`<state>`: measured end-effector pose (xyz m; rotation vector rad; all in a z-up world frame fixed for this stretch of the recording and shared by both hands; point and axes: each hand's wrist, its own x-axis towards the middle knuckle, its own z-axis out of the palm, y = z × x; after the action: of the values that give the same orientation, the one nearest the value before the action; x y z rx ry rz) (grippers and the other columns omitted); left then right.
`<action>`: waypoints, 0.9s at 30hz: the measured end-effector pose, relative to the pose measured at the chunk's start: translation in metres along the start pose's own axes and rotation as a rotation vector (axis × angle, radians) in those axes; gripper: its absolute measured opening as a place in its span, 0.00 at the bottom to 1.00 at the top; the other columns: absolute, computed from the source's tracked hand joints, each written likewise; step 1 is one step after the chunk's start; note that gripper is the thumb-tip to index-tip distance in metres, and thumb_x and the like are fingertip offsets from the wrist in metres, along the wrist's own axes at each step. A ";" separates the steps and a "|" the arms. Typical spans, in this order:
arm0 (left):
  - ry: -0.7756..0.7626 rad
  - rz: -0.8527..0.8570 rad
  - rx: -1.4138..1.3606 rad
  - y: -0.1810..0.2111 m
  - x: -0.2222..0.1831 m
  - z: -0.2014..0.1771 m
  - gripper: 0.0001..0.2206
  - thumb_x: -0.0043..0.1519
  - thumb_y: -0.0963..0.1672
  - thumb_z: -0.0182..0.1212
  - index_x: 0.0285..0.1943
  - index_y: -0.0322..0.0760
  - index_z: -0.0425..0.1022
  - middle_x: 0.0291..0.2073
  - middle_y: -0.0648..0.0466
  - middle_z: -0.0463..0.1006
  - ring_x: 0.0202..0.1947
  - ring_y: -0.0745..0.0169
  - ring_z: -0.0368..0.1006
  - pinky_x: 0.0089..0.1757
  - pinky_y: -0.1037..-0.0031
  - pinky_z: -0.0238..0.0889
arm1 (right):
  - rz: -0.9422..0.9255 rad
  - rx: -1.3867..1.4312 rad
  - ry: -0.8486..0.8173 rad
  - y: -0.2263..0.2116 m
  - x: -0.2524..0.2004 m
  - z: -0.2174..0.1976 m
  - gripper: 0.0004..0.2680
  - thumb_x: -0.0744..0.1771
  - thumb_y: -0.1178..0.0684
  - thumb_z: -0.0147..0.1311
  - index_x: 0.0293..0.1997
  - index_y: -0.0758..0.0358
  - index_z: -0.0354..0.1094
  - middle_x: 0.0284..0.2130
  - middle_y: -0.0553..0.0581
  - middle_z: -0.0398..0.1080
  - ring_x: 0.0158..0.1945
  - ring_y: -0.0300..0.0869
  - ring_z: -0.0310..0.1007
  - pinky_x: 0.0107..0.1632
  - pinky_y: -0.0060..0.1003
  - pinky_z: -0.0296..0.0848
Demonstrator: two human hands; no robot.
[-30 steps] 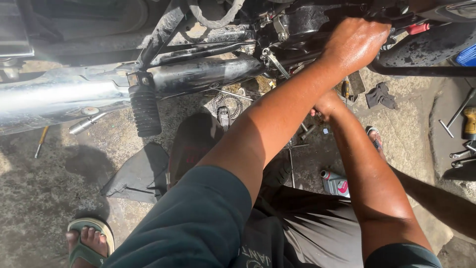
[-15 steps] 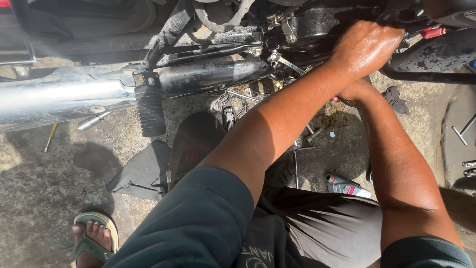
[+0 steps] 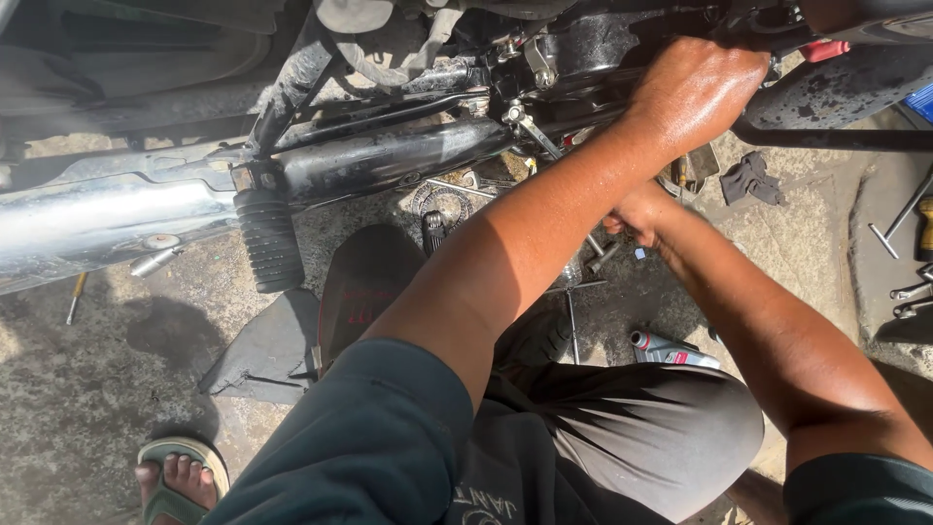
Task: Repairing or maintaining motorcycle components using hand tools in an outdoor environment.
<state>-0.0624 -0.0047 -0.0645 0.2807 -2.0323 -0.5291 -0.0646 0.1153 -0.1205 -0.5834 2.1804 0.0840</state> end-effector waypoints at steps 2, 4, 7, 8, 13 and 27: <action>-0.026 0.000 0.000 0.000 -0.001 -0.001 0.02 0.52 0.41 0.62 0.31 0.38 0.79 0.20 0.49 0.80 0.25 0.54 0.82 0.27 0.63 0.73 | -0.272 0.881 -0.158 0.032 0.023 0.042 0.07 0.70 0.54 0.51 0.33 0.60 0.62 0.17 0.50 0.60 0.17 0.33 0.55 0.19 0.32 0.51; -0.030 0.002 0.016 0.000 -0.002 -0.001 0.02 0.52 0.41 0.62 0.31 0.38 0.78 0.20 0.48 0.80 0.24 0.54 0.82 0.27 0.64 0.73 | -0.190 0.947 -0.044 -0.009 -0.024 0.072 0.06 0.70 0.51 0.48 0.42 0.61 0.66 0.29 0.52 0.69 0.27 0.35 0.67 0.24 0.33 0.62; -0.022 0.005 0.032 0.004 -0.001 -0.009 0.04 0.51 0.40 0.62 0.33 0.37 0.79 0.19 0.48 0.80 0.23 0.54 0.81 0.27 0.63 0.73 | -0.136 1.037 0.086 -0.035 -0.038 0.079 0.11 0.70 0.49 0.46 0.51 0.63 0.69 0.40 0.55 0.78 0.38 0.38 0.79 0.29 0.35 0.73; -0.014 -0.014 0.028 0.007 -0.001 -0.012 0.06 0.50 0.40 0.62 0.34 0.38 0.80 0.18 0.49 0.80 0.21 0.55 0.81 0.26 0.63 0.72 | -0.150 1.056 0.091 -0.037 -0.034 0.076 0.11 0.70 0.49 0.46 0.52 0.63 0.69 0.41 0.55 0.78 0.38 0.38 0.78 0.30 0.35 0.74; -0.083 -0.012 0.031 0.003 -0.003 -0.012 0.01 0.54 0.41 0.62 0.32 0.40 0.79 0.21 0.49 0.81 0.24 0.56 0.82 0.28 0.63 0.73 | -0.186 1.144 0.117 -0.022 -0.033 0.078 0.11 0.69 0.50 0.47 0.54 0.65 0.68 0.43 0.57 0.78 0.42 0.41 0.78 0.34 0.36 0.76; 0.041 -0.028 0.009 -0.004 -0.002 -0.001 0.03 0.54 0.43 0.62 0.32 0.40 0.79 0.21 0.50 0.82 0.23 0.54 0.81 0.26 0.63 0.72 | -0.339 0.990 0.021 0.008 0.002 0.056 0.07 0.69 0.54 0.52 0.47 0.67 0.68 0.34 0.57 0.72 0.31 0.37 0.70 0.28 0.31 0.69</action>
<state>-0.0607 -0.0075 -0.0674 0.3229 -1.9941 -0.5279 -0.0285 0.1364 -0.1591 -0.3471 1.8037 -1.1114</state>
